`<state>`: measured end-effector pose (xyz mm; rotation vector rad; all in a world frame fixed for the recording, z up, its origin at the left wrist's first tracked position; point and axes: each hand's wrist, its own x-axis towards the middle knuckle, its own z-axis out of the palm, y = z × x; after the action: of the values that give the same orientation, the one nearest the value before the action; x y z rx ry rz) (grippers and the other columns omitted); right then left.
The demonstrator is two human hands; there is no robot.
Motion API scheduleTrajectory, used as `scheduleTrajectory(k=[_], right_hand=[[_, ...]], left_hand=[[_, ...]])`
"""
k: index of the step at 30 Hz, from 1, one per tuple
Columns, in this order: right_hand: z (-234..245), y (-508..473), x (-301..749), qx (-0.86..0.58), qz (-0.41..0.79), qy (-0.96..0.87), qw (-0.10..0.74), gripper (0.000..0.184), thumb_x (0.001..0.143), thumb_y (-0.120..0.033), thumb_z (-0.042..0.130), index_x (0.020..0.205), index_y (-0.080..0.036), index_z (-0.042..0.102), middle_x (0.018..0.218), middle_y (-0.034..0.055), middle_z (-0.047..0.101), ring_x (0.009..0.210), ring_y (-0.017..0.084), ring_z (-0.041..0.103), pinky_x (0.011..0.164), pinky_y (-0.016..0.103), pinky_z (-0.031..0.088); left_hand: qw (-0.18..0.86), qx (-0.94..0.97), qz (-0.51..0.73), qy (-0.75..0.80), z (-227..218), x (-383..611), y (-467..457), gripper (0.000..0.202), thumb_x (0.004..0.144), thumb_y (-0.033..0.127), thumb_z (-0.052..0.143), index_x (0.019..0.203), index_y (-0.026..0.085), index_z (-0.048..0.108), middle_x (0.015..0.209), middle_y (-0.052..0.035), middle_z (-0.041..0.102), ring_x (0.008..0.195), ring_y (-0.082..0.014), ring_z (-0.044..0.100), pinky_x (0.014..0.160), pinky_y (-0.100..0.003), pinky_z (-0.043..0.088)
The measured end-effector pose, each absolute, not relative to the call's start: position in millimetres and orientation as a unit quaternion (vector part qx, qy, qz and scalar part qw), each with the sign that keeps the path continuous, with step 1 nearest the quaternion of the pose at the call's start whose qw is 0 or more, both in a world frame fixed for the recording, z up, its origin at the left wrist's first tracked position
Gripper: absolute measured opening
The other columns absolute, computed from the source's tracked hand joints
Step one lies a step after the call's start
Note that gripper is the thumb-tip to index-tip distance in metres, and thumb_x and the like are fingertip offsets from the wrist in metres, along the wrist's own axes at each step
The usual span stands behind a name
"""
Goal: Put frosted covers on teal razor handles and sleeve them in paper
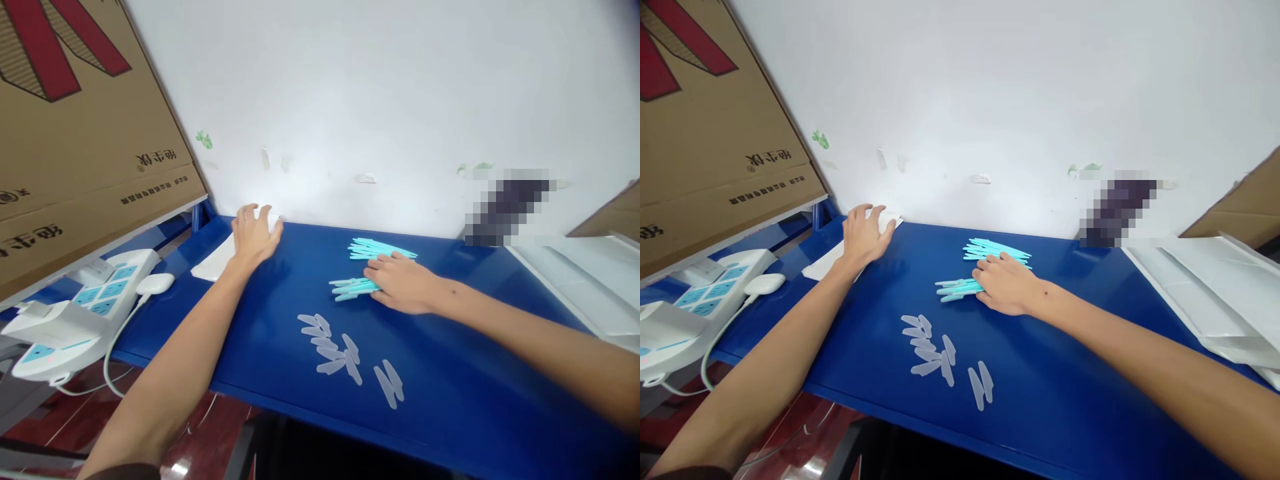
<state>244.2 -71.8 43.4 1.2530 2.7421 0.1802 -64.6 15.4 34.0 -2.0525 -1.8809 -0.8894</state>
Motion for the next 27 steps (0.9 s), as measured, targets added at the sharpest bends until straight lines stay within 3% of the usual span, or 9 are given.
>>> scheduleTrajectory(k=[2, 5, 7, 9, 13, 17, 20, 24, 27], right_hand=[[37, -74, 246, 0.434, -0.019, 0.900, -0.038, 0.013, 0.092, -0.027, 0.052, 0.095, -0.018, 0.060, 0.090, 0.0116, 0.068, 0.081, 0.026, 0.063, 0.072, 0.038, 0.043], [27, -77, 240, 0.457, -0.225, 0.809, -0.292, 0.011, 0.095, -0.032, 0.047, 0.091, -0.022, 0.052, 0.068, -0.0004, 0.055, 0.057, 0.017, 0.049, 0.057, 0.032, 0.038], [19, -79, 232, 0.440, -0.338, 0.708, -0.437, 0.022, 0.097, -0.043, 0.048, 0.086, -0.024, 0.047, 0.061, -0.0049, 0.045, 0.051, 0.013, 0.040, 0.052, 0.029, 0.034], [12, -81, 225, 0.433, -0.373, 0.653, -0.497, 0.034, 0.092, -0.053, 0.057, 0.078, -0.024, 0.045, 0.058, -0.0060, 0.041, 0.050, 0.012, 0.037, 0.051, 0.029, 0.032], [3, -82, 221, 0.459, -0.359, 0.654, -0.483, 0.051, 0.084, -0.058, 0.067, 0.062, -0.024, 0.037, 0.053, -0.0053, 0.039, 0.052, 0.011, 0.037, 0.053, 0.029, 0.033], [1, -83, 221, 0.443, -0.358, 0.679, -0.464, 0.045, 0.085, -0.051, 0.066, 0.061, -0.023, 0.040, 0.053, -0.0049, 0.042, 0.051, 0.011, 0.037, 0.052, 0.029, 0.034], [1, -84, 220, 0.431, -0.381, 0.680, -0.454, 0.039, 0.081, -0.048, 0.070, 0.063, -0.024, 0.045, 0.051, -0.0043, 0.047, 0.048, 0.012, 0.041, 0.049, 0.028, 0.035], [-2, -82, 221, 0.420, -0.418, 0.662, -0.459, 0.044, 0.080, -0.046, 0.068, 0.050, -0.023, 0.046, 0.044, -0.0012, 0.050, 0.044, 0.013, 0.047, 0.047, 0.028, 0.037], [0, -79, 225, 0.401, -0.446, 0.669, -0.439, 0.047, 0.083, -0.048, 0.065, 0.047, -0.022, 0.047, 0.044, -0.0001, 0.052, 0.044, 0.013, 0.049, 0.050, 0.029, 0.040]], left_hand=[[0.084, -0.749, -0.371, -0.543, 38, -44, 3, 0.049, 0.100, 0.046, 0.041, 0.134, 0.017, 0.061, 0.137, -0.0183, 0.057, 0.132, -0.0380, 0.045, 0.111, -0.053, 0.033], [0.012, -0.774, -0.480, -0.413, 34, -14, -18, 0.045, 0.104, 0.043, 0.033, 0.129, 0.019, 0.062, 0.119, -0.0115, 0.068, 0.118, -0.0277, 0.058, 0.108, -0.042, 0.038], [-0.030, -0.774, -0.515, -0.367, 28, 1, -29, 0.045, 0.105, 0.043, 0.031, 0.125, 0.020, 0.063, 0.110, -0.0094, 0.072, 0.110, -0.0252, 0.062, 0.104, -0.039, 0.041], [-0.059, -0.781, -0.521, -0.339, 22, 11, -38, 0.046, 0.105, 0.045, 0.031, 0.124, 0.020, 0.064, 0.107, -0.0093, 0.072, 0.108, -0.0252, 0.064, 0.102, -0.039, 0.043], [-0.137, -0.807, -0.508, -0.270, 25, 24, -52, 0.047, 0.104, 0.048, 0.037, 0.139, 0.022, 0.056, 0.126, -0.0111, 0.068, 0.119, -0.0265, 0.061, 0.105, -0.043, 0.043], [-0.283, -0.784, -0.511, -0.212, 49, 51, -65, 0.053, 0.105, 0.049, 0.038, 0.152, 0.025, 0.043, 0.148, -0.0110, 0.055, 0.133, -0.0284, 0.054, 0.107, -0.043, 0.045], [-0.349, -0.791, -0.466, -0.190, 68, 75, -68, 0.047, 0.106, 0.048, 0.038, 0.137, 0.022, 0.061, 0.137, -0.0112, 0.064, 0.124, -0.0288, 0.061, 0.103, -0.043, 0.049], [-0.320, -0.838, -0.404, -0.180, 80, 98, -67, 0.039, 0.106, 0.039, 0.042, 0.105, 0.019, 0.076, 0.108, -0.0103, 0.075, 0.102, -0.0257, 0.070, 0.092, -0.040, 0.054], [-0.302, -0.846, -0.396, -0.188, 87, 99, -65, 0.034, 0.104, 0.035, 0.045, 0.108, 0.019, 0.075, 0.116, -0.0102, 0.073, 0.107, -0.0257, 0.068, 0.095, -0.040, 0.052]])
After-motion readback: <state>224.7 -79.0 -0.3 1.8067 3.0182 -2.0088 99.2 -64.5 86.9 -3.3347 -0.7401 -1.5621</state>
